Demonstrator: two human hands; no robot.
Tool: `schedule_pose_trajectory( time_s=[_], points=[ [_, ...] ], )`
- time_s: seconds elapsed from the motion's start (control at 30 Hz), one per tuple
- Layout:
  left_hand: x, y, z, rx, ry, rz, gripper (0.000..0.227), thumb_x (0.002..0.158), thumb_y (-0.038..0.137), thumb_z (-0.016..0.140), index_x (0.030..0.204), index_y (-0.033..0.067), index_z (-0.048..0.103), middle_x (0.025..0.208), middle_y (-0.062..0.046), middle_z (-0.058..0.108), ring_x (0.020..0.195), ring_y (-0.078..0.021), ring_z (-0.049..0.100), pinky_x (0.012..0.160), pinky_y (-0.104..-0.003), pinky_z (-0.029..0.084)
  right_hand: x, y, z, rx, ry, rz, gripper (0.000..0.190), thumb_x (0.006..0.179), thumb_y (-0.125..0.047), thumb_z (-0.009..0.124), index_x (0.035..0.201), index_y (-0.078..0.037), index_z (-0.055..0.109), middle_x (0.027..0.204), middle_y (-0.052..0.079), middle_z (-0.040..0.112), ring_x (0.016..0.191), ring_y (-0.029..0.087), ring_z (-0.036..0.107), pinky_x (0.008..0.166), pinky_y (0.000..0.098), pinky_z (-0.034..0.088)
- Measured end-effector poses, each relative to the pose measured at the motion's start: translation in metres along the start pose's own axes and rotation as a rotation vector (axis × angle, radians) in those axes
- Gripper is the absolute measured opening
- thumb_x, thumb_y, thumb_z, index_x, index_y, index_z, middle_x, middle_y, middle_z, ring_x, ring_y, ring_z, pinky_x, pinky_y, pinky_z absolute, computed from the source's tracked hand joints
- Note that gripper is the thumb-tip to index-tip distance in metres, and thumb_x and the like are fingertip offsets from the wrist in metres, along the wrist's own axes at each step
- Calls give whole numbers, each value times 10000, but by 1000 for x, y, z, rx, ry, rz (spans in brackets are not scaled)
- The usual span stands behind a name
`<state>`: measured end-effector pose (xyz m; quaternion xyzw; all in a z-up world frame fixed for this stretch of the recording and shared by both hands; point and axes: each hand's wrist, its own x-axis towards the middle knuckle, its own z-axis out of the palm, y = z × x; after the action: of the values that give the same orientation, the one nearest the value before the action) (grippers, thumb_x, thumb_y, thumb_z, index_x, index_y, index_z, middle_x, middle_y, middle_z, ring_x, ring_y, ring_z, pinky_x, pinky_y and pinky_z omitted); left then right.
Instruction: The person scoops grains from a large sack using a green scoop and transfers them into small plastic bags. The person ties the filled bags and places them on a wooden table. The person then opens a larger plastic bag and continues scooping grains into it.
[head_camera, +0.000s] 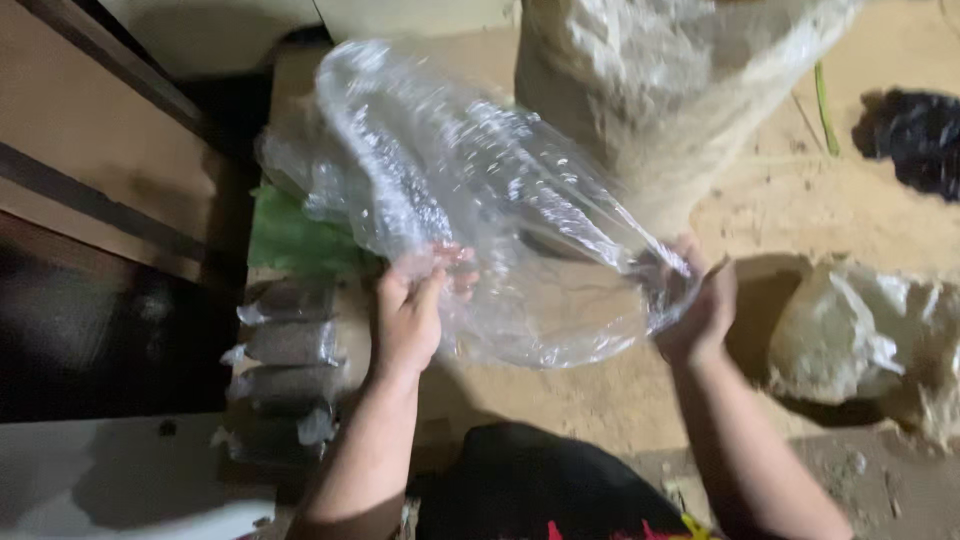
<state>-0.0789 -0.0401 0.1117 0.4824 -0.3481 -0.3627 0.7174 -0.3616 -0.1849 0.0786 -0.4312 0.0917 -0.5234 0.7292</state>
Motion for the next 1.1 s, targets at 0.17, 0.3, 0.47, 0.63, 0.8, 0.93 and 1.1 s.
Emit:
schedule_pose_trajectory(
  time_s=[0.17, 0.3, 0.47, 0.63, 0.8, 0.93, 1.1],
  points=[
    [-2, -9, 13, 98, -214, -46, 282, 949, -72, 459, 1112, -4, 679, 1062, -165, 748, 903, -219, 763, 789, -341, 656, 44, -42, 22, -575, 115, 64, 696, 715, 89, 509, 1355, -162, 401, 1343, 18, 589, 1131, 159, 652, 864, 332, 574],
    [2, -5, 15, 256, -142, -193, 308, 965, -41, 434, 896, -12, 733, 884, -169, 779, 795, -187, 774, 769, -311, 625, 40, -54, 40, -1122, -183, 430, 381, 984, -72, 628, 1356, -116, 554, 997, 83, 735, 766, 154, 666, 694, 289, 546],
    [0, 37, -31, 680, 273, -337, 198, 931, 49, 506, 933, 39, 703, 892, -138, 751, 774, -233, 706, 756, -462, 532, 57, -109, -13, -922, 62, 296, 226, 966, 38, 525, 1099, -40, 690, 924, 0, 663, 766, 73, 581, 650, 236, 474],
    [-24, 56, -14, 599, -101, -148, 782, 744, 95, 779, 1443, 77, 430, 1464, -153, 491, 1316, -233, 514, 1093, -532, 417, 31, -105, -44, -898, 26, 334, 171, 976, 19, 541, 1076, -37, 669, 926, -11, 672, 746, 70, 585, 638, 233, 495],
    [-20, 63, 54, 797, -476, 479, 934, 663, 180, 859, 1465, -33, 430, 1472, -274, 511, 1363, -347, 493, 1101, -473, 414, 33, -106, -16, -943, -121, 388, 213, 949, 5, 599, 1143, -22, 681, 971, 1, 681, 825, 53, 619, 717, 215, 524],
    [-6, 39, 104, 1175, -275, -41, 185, 985, 211, 629, 1130, 143, 722, 1007, -106, 793, 919, -263, 775, 831, -400, 583, 16, -114, 15, -1274, -104, 279, 593, 877, -139, 844, 1400, -48, 581, 978, 114, 632, 762, 211, 517, 678, 356, 465],
    [2, 31, 111, 1020, 68, 270, 77, 1013, 113, 593, 1015, 98, 668, 892, -118, 760, 827, -294, 762, 712, -413, 568, -14, -101, 18, -1591, -114, -217, 1228, 609, -265, 988, 1548, -32, 231, 1314, 289, 548, 1057, 424, 633, 891, 459, 540]
  ],
)
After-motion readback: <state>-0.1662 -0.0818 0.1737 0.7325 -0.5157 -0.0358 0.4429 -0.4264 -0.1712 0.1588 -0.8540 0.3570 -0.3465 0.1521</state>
